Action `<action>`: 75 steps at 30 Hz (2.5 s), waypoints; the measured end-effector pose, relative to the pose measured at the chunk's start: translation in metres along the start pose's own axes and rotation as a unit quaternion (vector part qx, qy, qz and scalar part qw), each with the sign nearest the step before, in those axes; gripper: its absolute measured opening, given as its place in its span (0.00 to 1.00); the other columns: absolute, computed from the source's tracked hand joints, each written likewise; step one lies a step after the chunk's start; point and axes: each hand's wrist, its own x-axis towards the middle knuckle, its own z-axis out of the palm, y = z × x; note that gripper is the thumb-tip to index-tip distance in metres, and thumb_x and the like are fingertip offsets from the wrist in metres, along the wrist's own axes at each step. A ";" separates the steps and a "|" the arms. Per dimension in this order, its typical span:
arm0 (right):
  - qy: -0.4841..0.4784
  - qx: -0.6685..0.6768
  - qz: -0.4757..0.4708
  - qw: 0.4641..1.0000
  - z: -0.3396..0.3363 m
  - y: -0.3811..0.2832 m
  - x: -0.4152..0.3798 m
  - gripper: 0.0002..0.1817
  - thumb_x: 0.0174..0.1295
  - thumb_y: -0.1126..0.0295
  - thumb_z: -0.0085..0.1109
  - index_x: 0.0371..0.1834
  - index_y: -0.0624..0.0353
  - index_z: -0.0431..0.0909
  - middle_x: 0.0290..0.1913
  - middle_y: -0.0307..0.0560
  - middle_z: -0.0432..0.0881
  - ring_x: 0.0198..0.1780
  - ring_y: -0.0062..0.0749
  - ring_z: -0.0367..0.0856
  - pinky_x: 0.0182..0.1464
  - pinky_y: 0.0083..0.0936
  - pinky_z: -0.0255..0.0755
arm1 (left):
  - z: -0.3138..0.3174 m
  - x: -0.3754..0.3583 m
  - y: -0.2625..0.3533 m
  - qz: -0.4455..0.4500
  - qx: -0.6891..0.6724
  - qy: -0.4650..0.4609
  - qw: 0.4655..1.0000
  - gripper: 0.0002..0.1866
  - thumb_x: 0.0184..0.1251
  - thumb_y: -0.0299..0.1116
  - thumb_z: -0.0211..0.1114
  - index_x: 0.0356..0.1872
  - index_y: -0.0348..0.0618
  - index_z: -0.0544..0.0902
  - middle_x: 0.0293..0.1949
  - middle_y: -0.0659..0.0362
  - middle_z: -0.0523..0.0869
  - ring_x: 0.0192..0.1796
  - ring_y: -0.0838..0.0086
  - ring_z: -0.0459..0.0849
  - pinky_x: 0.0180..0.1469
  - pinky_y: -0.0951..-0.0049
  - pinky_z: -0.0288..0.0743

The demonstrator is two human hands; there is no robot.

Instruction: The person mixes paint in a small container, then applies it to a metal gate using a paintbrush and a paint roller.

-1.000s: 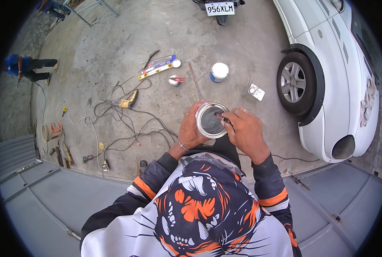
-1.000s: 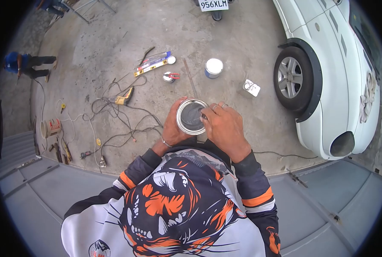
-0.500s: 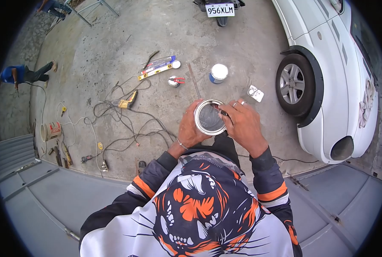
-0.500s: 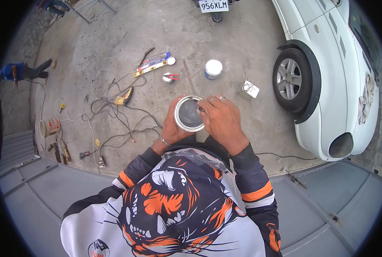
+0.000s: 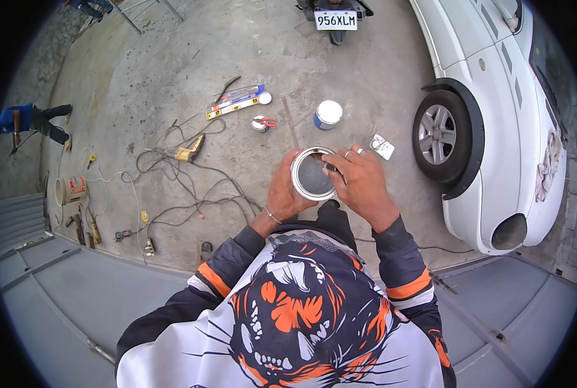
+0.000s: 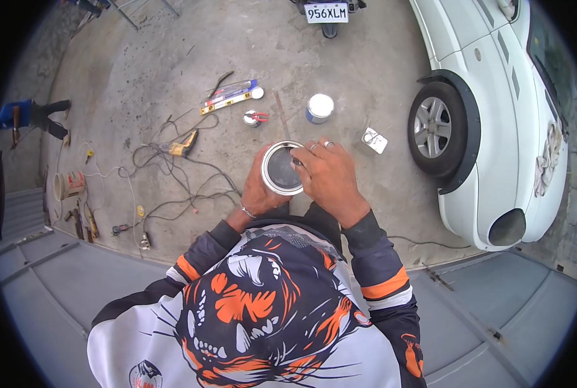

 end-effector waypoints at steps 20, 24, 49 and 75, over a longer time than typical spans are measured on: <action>0.034 0.207 0.191 0.959 -0.024 -0.025 0.010 0.08 0.67 0.69 0.69 0.42 0.64 0.86 0.28 0.47 0.89 0.26 0.32 0.87 0.32 0.28 0.78 | -0.012 0.011 0.008 0.015 -0.003 0.010 1.000 0.61 0.37 0.39 0.92 0.76 0.41 0.65 0.66 0.49 0.81 0.68 0.53 0.82 0.71 0.57 0.76; -0.094 0.115 0.137 0.979 -0.014 -0.029 0.014 0.10 0.65 0.67 0.72 0.43 0.61 0.87 0.32 0.50 0.91 0.31 0.44 0.90 0.35 0.35 0.81 | -0.015 0.010 0.000 0.032 0.007 -0.013 0.999 0.63 0.39 0.36 0.92 0.78 0.41 0.61 0.68 0.51 0.80 0.71 0.58 0.81 0.74 0.60 0.74; -0.125 0.021 -0.012 0.992 -0.006 -0.026 0.035 0.09 0.64 0.66 0.73 0.45 0.55 0.89 0.37 0.49 0.90 0.41 0.49 0.88 0.40 0.43 0.80 | -0.040 0.014 0.012 0.070 0.009 0.073 0.995 0.59 0.35 0.34 0.90 0.74 0.39 0.65 0.60 0.48 0.86 0.61 0.52 0.88 0.65 0.55 0.81; -0.189 0.152 -0.251 0.937 0.025 -0.009 0.111 0.10 0.65 0.63 0.74 0.45 0.52 0.91 0.33 0.45 0.89 0.40 0.44 0.85 0.43 0.40 0.77 | -0.027 0.002 0.011 -0.005 0.082 0.292 0.953 0.61 0.39 0.35 0.92 0.77 0.40 0.62 0.64 0.47 0.83 0.66 0.53 0.85 0.67 0.57 0.80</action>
